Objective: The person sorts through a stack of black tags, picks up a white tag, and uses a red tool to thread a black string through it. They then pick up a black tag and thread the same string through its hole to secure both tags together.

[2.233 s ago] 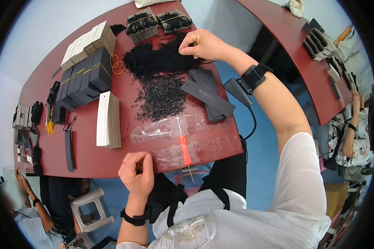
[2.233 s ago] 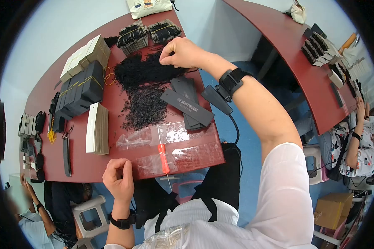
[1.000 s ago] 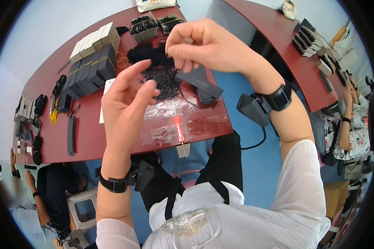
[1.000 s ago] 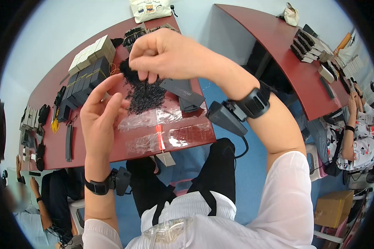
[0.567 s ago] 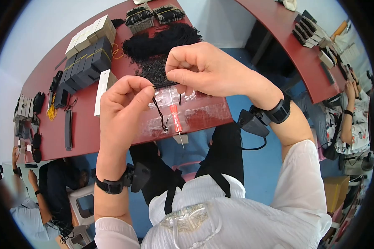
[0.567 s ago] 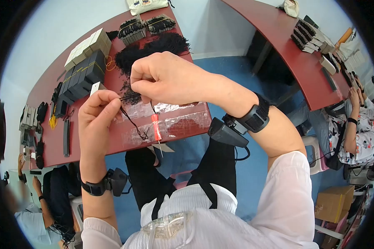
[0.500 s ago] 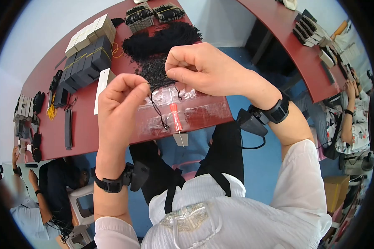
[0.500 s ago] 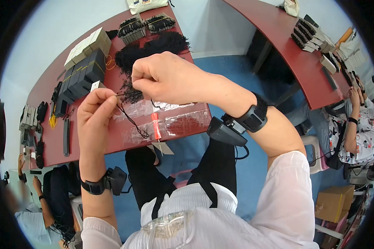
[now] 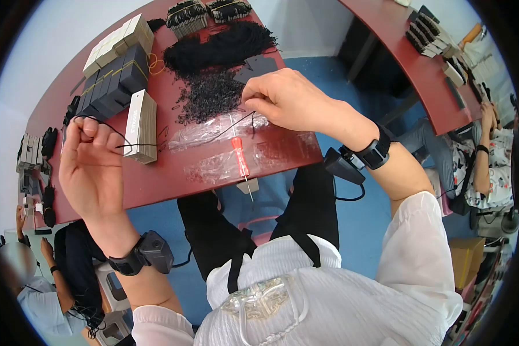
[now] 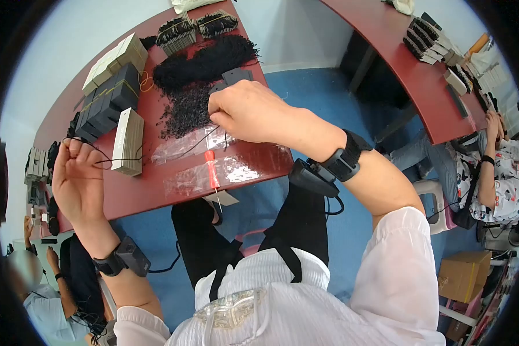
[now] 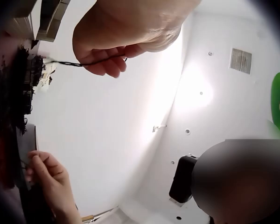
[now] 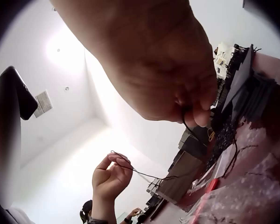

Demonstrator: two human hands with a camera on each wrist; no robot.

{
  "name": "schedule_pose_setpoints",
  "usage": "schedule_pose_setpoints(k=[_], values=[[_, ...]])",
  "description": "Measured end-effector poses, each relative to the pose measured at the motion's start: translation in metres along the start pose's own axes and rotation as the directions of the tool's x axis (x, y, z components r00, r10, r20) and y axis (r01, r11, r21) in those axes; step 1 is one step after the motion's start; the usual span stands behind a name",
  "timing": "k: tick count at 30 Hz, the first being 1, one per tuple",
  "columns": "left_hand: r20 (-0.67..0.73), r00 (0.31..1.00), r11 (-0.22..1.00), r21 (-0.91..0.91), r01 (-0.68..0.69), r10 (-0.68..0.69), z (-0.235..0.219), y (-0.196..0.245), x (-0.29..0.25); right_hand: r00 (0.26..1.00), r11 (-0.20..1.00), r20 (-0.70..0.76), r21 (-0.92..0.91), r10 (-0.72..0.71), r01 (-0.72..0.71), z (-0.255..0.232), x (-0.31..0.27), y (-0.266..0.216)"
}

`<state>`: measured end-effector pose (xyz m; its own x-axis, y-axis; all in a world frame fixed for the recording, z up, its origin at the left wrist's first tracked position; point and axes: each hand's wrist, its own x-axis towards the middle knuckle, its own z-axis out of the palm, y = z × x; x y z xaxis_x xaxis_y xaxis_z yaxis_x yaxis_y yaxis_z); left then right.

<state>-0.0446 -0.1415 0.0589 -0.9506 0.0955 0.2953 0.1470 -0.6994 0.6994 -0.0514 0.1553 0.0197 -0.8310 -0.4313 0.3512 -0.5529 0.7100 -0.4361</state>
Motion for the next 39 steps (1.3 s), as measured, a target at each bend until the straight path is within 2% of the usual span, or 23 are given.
schedule_pose_setpoints(k=[1,3,4,8,10,11,13,17,19,20,22,23,25,27,29,30,31,32,34,35,37,38,39], values=[[-0.004,1.000,1.000,0.002,0.003,-0.003,0.000,0.004,-0.001,0.999,0.998,-0.022,-0.060,-0.034,0.033,0.001,-0.001,-0.001],[0.190,0.981,0.998,0.045,0.034,-0.042,-0.004,0.011,-0.002,0.994,0.995,-0.077,-0.063,-0.079,0.074,0.001,-0.001,0.002],[0.099,0.995,0.994,0.110,-0.015,0.004,-0.003,0.008,-0.003,0.983,0.991,-0.132,-0.072,-0.126,0.117,0.002,-0.002,0.003],[0.080,0.996,0.950,0.313,0.006,-0.033,0.004,-0.002,-0.010,0.995,0.997,-0.074,0.002,-0.072,0.072,-0.009,-0.004,-0.012],[0.055,0.994,0.947,0.313,0.070,-0.092,0.016,-0.013,-0.011,0.992,0.932,0.116,0.354,0.044,-0.082,-0.008,-0.005,-0.028],[0.052,0.994,0.945,0.319,0.071,-0.092,0.023,-0.018,-0.011,0.992,0.929,0.115,0.360,0.042,-0.081,-0.002,-0.005,-0.034],[0.137,0.984,0.961,0.265,0.075,-0.114,0.037,-0.028,-0.006,0.996,0.770,0.062,0.638,-0.069,0.014,0.016,0.002,-0.049],[0.282,0.959,0.984,0.177,-0.019,-0.032,0.055,-0.030,0.009,0.973,0.763,0.190,0.646,-0.134,-0.021,0.039,0.017,-0.070],[0.300,0.954,0.982,0.178,-0.063,0.007,0.062,-0.024,0.012,0.877,0.865,0.412,0.501,-0.247,0.009,0.059,0.028,-0.061],[0.326,0.944,0.983,0.147,-0.107,0.054,0.060,-0.017,0.013,0.877,0.865,0.411,0.502,-0.249,0.010,0.067,0.028,-0.052],[0.337,0.934,0.982,0.100,-0.160,0.118,0.050,0.008,0.012,0.978,0.928,0.151,0.362,-0.146,0.083,0.078,0.027,-0.038],[0.335,0.935,0.982,0.101,-0.158,0.116,0.039,0.022,0.014,0.978,0.928,0.153,0.364,-0.145,0.081,0.076,0.027,-0.031],[0.360,0.923,0.990,-0.020,-0.140,0.137,0.022,0.041,0.014,0.999,0.974,0.003,0.221,-0.049,0.047,0.066,0.023,-0.021],[0.272,0.949,0.986,0.012,-0.166,0.157,0.018,0.037,0.003,0.999,0.975,-0.006,0.218,-0.036,0.036,0.052,0.015,-0.018],[0.142,0.990,0.954,0.292,-0.064,0.023,0.017,0.018,-0.011,1.000,0.976,-0.013,0.218,-0.017,0.020,0.035,0.009,-0.022],[0.102,0.991,0.876,0.482,0.026,-0.085,0.023,0.009,-0.021,0.995,0.938,0.058,0.335,0.076,-0.091,0.024,0.006,-0.028],[0.082,0.991,0.854,0.517,0.051,-0.108,0.024,-0.006,-0.030,0.977,0.875,0.138,0.438,0.161,-0.206,0.015,0.004,-0.036],[0.053,0.988,0.818,0.568,0.092,-0.148,0.026,-0.017,-0.038,0.976,0.873,0.142,0.439,0.164,-0.211,0.007,0.000,-0.046],[0.040,0.975,0.753,0.643,0.143,-0.220,0.042,-0.032,-0.052,0.978,0.565,0.206,0.804,0.026,-0.185,-0.001,-0.011,-0.066],[0.058,0.966,0.727,0.670,0.149,-0.252,0.053,-0.036,-0.056,0.982,0.460,0.191,0.871,0.011,-0.174,0.003,-0.018,-0.073],[0.104,0.975,0.667,0.743,0.056,-0.198,0.056,-0.044,-0.063,0.982,0.556,0.187,0.817,-0.004,-0.153,0.000,-0.026,-0.078],[0.147,0.970,0.620,0.785,0.003,-0.191,0.055,-0.044,-0.066,0.998,0.564,0.063,0.825,-0.018,-0.042,0.010,-0.030,-0.076],[0.190,0.964,0.569,0.820,-0.051,-0.188,0.055,-0.043,-0.069,0.998,0.562,0.063,0.826,-0.017,-0.043,0.008,-0.034,-0.077]])
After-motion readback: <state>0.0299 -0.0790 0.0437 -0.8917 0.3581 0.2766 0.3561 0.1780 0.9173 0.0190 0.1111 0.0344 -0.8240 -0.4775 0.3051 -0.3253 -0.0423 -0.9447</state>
